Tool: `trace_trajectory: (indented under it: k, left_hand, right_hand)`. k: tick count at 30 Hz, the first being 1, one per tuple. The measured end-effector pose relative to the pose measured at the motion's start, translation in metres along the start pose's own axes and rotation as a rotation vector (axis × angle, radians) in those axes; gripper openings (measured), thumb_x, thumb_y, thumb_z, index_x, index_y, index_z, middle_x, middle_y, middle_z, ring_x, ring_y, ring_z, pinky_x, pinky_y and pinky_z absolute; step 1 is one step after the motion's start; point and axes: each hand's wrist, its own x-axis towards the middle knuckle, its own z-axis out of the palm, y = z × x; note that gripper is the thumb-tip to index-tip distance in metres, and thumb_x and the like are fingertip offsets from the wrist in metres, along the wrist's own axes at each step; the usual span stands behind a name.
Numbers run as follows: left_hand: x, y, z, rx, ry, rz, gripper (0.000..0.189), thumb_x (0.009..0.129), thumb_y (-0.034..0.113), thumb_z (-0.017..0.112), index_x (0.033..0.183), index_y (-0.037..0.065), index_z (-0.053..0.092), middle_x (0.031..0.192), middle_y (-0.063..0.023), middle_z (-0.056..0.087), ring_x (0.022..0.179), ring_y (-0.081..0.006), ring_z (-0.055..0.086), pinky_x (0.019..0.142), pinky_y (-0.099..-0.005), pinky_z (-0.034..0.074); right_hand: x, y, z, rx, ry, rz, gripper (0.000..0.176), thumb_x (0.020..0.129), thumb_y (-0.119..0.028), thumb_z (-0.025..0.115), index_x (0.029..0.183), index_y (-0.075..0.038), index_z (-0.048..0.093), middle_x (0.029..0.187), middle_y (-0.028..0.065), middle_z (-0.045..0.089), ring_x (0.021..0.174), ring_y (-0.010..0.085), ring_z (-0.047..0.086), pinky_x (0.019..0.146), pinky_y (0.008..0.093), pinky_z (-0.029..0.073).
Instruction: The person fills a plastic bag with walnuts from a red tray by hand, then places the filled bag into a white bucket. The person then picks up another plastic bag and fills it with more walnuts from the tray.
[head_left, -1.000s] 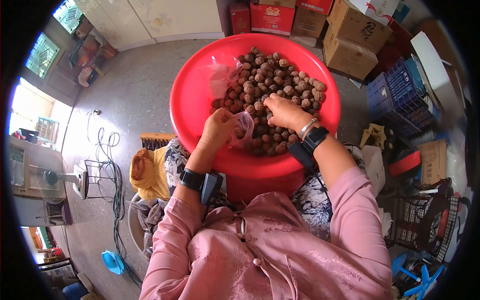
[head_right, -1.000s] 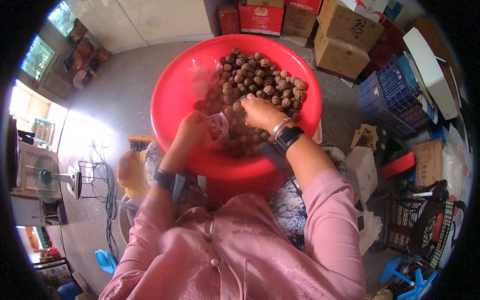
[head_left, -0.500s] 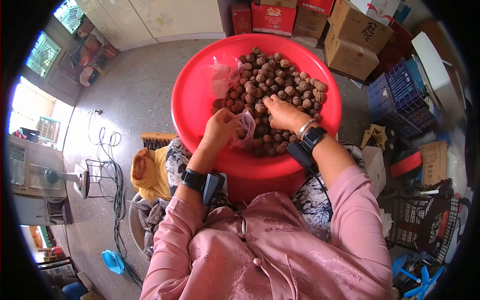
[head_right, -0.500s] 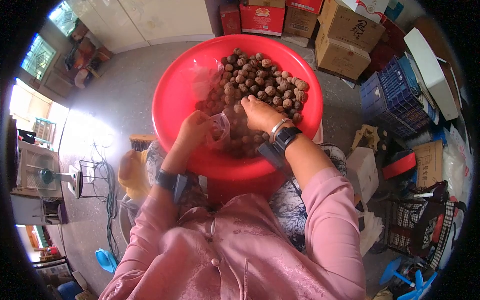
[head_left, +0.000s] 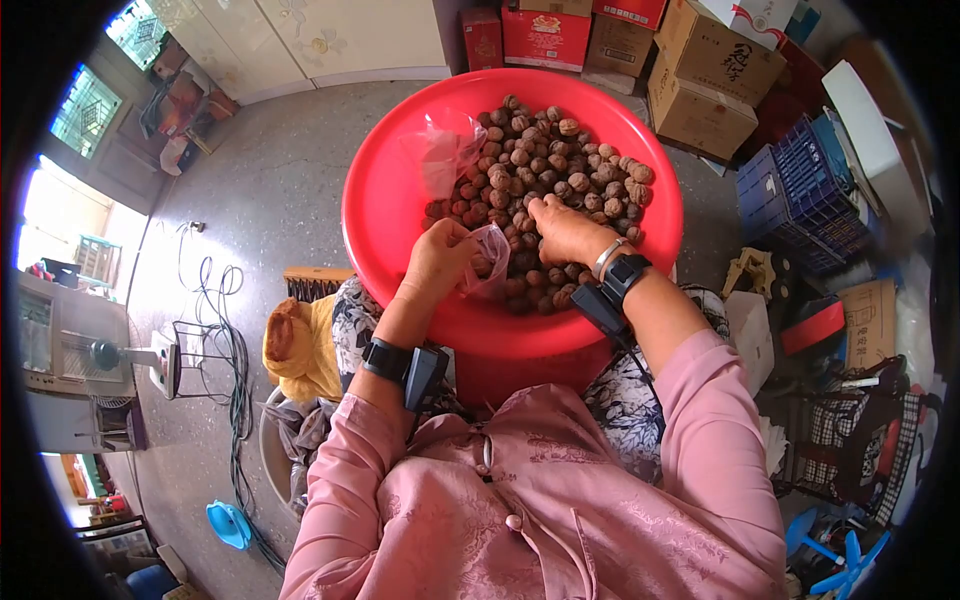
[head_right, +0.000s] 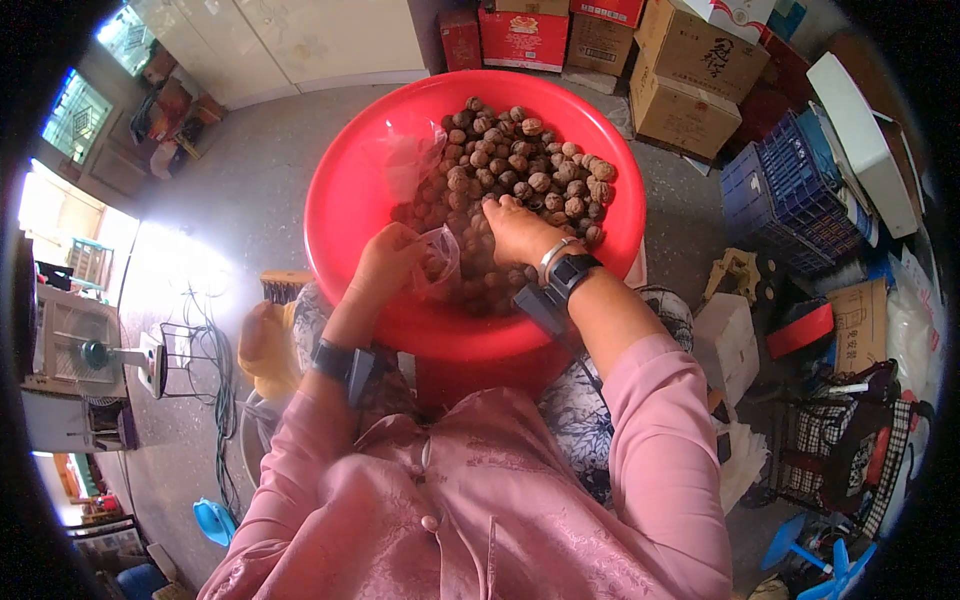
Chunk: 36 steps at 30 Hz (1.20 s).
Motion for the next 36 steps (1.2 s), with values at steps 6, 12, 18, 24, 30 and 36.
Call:
trace_trajectory:
  k: [6,12,18,24,30,36]
  left_hand:
    - [0.003,-0.005,-0.001,-0.015,-0.002,0.013,0.01,0.09,0.007,0.058,0.091,-0.001,0.053,0.063,-0.0092,0.06,0.04,-0.0162,0.055,0.035,-0.0293,0.042]
    - [0.004,-0.006,-0.002,-0.02,-0.002,0.012,0.009,0.091,0.007,0.058,0.091,-0.001,0.053,0.062,-0.0084,0.059,0.04,-0.0165,0.054,0.034,-0.0295,0.042]
    - [0.004,-0.007,-0.002,0.018,0.011,0.017,0.01,0.091,0.008,0.058,0.091,0.0,0.052,0.061,-0.0082,0.058,0.039,-0.0167,0.054,0.034,-0.0296,0.042]
    - [0.003,-0.005,-0.003,0.016,0.008,0.01,0.011,0.092,0.009,0.059,0.091,0.0,0.053,0.062,-0.0086,0.058,0.039,-0.017,0.054,0.034,-0.0295,0.043]
    - [0.002,-0.003,-0.003,0.009,0.007,-0.004,0.011,0.091,0.009,0.058,0.092,-0.001,0.053,0.063,-0.0096,0.059,0.04,-0.0178,0.055,0.034,-0.0298,0.044]
    - [0.004,-0.005,-0.003,-0.01,0.005,0.021,0.01,0.09,0.007,0.057,0.093,-0.002,0.053,0.064,-0.0111,0.06,0.04,-0.0181,0.055,0.034,-0.0298,0.044]
  right_hand:
    - [0.001,0.001,0.004,0.016,-0.054,0.091,0.055,0.065,-0.003,0.077,0.113,0.0,0.05,0.12,0.0245,0.048,0.112,0.0419,0.055,0.096,0.0425,0.047]
    - [0.002,0.001,-0.006,0.17,-0.036,0.094,0.042,0.067,-0.012,0.075,0.105,-0.006,0.059,0.111,0.0203,0.053,0.101,0.0354,0.059,0.086,0.0384,0.05]
    - [-0.003,-0.002,-0.019,0.974,-0.14,0.183,0.017,0.08,-0.015,0.07,0.09,-0.012,0.056,0.088,-0.001,0.062,0.082,0.0092,0.059,0.064,0.0271,0.051]
    - [-0.01,-0.002,-0.026,1.21,-0.158,0.14,0.016,0.088,-0.021,0.068,0.098,-0.012,0.059,0.093,-0.0027,0.061,0.088,0.0094,0.059,0.067,0.0295,0.052]
    - [-0.014,-0.007,-0.025,1.245,-0.135,0.136,0.015,0.091,-0.021,0.068,0.101,-0.012,0.061,0.098,-0.0025,0.062,0.091,0.0098,0.059,0.07,0.0308,0.054]
    - [-0.019,-0.028,-0.024,1.222,-0.126,0.071,0.016,0.094,-0.019,0.065,0.105,-0.008,0.061,0.1,0.0009,0.063,0.093,0.0123,0.061,0.071,0.031,0.057]
